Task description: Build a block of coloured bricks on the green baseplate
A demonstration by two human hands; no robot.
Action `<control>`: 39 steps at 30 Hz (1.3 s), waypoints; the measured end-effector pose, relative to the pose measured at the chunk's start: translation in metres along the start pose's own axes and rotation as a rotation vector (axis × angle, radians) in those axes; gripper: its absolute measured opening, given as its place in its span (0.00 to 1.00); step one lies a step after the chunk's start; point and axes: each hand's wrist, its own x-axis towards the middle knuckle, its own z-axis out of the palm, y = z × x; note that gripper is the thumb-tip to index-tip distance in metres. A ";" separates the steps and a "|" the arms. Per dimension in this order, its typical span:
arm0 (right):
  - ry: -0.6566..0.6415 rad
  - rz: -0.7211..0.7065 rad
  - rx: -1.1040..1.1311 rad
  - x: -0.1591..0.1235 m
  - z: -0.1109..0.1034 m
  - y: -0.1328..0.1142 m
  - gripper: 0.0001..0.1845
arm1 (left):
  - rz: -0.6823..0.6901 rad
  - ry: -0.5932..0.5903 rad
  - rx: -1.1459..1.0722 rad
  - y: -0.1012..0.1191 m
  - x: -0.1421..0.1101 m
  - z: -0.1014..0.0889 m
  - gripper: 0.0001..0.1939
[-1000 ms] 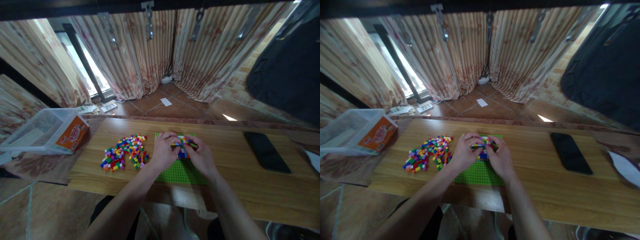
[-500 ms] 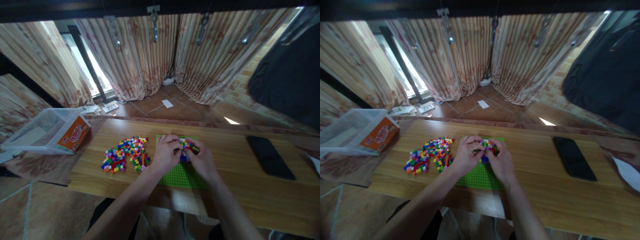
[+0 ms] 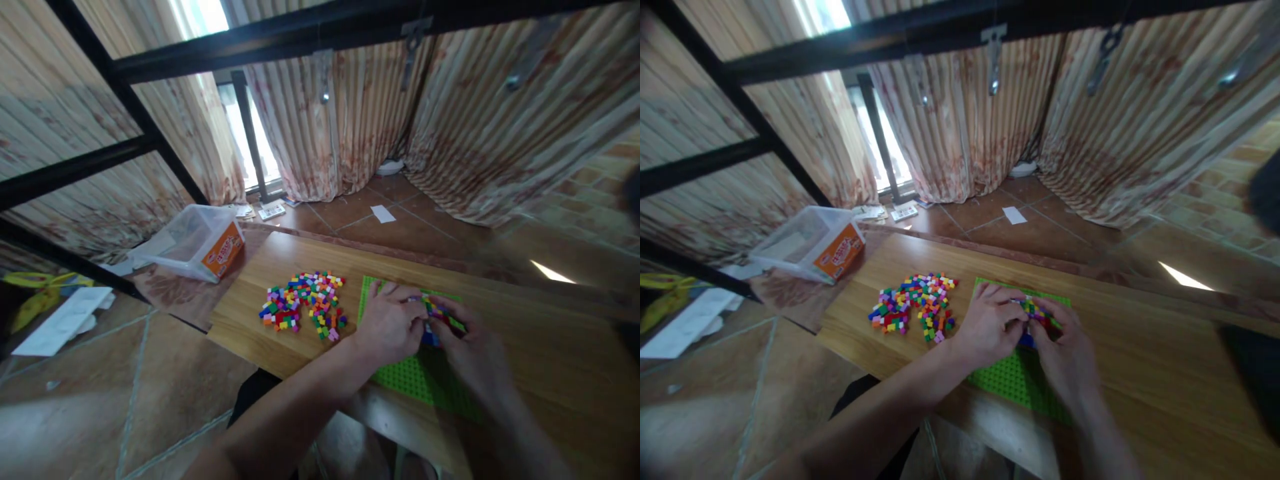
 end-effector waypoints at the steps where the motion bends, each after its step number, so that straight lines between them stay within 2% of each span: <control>1: 0.002 -0.005 -0.013 0.000 -0.001 0.000 0.19 | 0.001 -0.003 -0.005 0.000 0.000 0.000 0.07; 7: -0.028 0.014 -0.070 0.000 -0.004 -0.001 0.23 | 0.011 0.034 -0.036 0.000 0.000 -0.003 0.09; 11: -0.020 0.008 -0.088 0.001 -0.005 0.002 0.21 | -0.062 0.074 -0.029 -0.011 0.002 -0.022 0.08; 16: -0.042 0.048 -0.107 0.001 -0.006 0.003 0.23 | -0.202 0.102 0.026 -0.048 -0.004 -0.065 0.07; 19: -0.046 0.053 -0.104 0.002 -0.007 0.001 0.23 | -0.296 0.191 0.051 -0.074 -0.015 -0.093 0.09; 21: -0.058 0.056 -0.113 0.003 -0.008 0.001 0.22 | -0.386 0.257 0.040 -0.091 -0.026 -0.112 0.11; 23: -0.062 0.067 -0.117 0.003 -0.009 0.002 0.23 | -0.542 0.283 0.043 -0.106 -0.042 -0.132 0.13; 26: -0.066 0.062 -0.109 0.004 -0.009 0.005 0.26 | -0.748 0.180 0.008 -0.121 -0.071 -0.162 0.13; 28: -0.074 0.047 -0.108 0.005 -0.010 0.007 0.28 | -0.803 0.065 -0.039 -0.126 -0.090 -0.178 0.12; 29: -0.074 0.045 -0.109 0.005 -0.010 0.007 0.28 | -0.818 0.048 -0.035 -0.127 -0.099 -0.185 0.12; 33: -0.078 0.059 -0.125 0.006 -0.010 0.008 0.29 | -0.831 0.018 -0.019 -0.122 -0.118 -0.193 0.13; 36: -0.074 0.045 -0.139 0.006 -0.010 0.009 0.29 | -0.822 0.002 0.040 -0.114 -0.126 -0.187 0.13; 39: -0.066 0.027 -0.140 0.005 -0.010 0.010 0.27 | -0.871 0.000 0.076 -0.105 -0.137 -0.178 0.13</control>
